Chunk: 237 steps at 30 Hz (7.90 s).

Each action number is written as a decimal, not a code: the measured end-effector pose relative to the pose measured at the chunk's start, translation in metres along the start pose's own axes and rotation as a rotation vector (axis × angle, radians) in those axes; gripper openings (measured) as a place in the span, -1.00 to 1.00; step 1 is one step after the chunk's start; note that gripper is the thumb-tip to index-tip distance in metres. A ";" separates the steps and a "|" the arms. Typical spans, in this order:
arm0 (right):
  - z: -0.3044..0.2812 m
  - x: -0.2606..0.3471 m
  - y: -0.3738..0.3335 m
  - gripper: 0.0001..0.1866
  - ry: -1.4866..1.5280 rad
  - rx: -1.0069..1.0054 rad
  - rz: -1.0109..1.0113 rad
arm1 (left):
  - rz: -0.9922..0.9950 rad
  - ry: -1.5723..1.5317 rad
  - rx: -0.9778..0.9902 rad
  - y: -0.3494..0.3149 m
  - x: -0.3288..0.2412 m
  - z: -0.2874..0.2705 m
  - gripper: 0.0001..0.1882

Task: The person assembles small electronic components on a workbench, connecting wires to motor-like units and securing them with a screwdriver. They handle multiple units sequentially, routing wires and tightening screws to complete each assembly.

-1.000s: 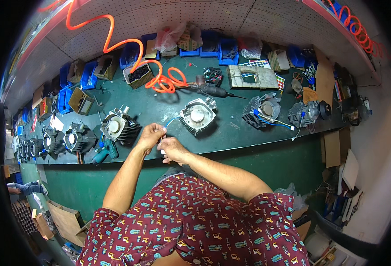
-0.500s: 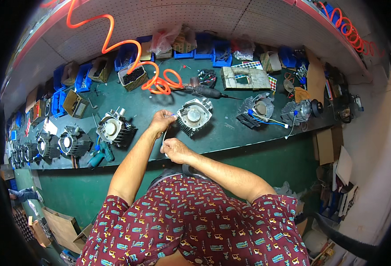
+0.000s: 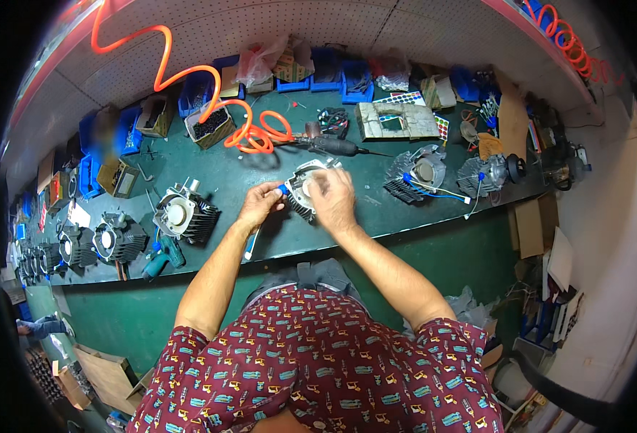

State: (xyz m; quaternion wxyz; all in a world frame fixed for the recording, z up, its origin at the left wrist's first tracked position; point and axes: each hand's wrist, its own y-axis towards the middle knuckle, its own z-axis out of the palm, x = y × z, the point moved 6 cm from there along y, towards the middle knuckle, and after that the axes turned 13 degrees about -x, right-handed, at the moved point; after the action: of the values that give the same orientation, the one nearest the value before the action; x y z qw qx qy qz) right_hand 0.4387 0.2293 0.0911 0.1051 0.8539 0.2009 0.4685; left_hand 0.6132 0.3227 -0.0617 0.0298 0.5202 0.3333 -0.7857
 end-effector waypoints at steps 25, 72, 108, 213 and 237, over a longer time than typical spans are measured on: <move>0.040 -0.089 0.041 -0.55 0.239 0.118 0.023 | -0.235 -0.100 -0.012 -0.017 0.004 -0.001 -0.79; 0.064 -0.043 0.033 -0.67 0.212 0.136 -0.005 | -0.011 0.172 -0.232 -0.032 -0.017 -0.027 -0.71; 0.060 -0.040 0.032 -0.67 0.172 0.096 -0.055 | 0.007 0.454 -0.175 -0.027 -0.040 -0.011 -0.91; 0.064 -0.038 0.032 -0.65 0.192 0.137 -0.053 | -0.240 0.327 -0.057 -0.024 -0.034 -0.032 -0.88; 0.056 -0.045 0.037 -0.63 0.240 0.153 -0.058 | -0.466 -0.111 0.106 -0.016 -0.001 -0.038 -0.85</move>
State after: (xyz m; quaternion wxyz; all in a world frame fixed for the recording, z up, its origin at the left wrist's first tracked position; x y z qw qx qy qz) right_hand 0.4735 0.1763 0.0401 0.0286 0.7912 0.2715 0.5472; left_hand 0.6375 0.3557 -0.0625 -0.1613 0.3860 0.4006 -0.8152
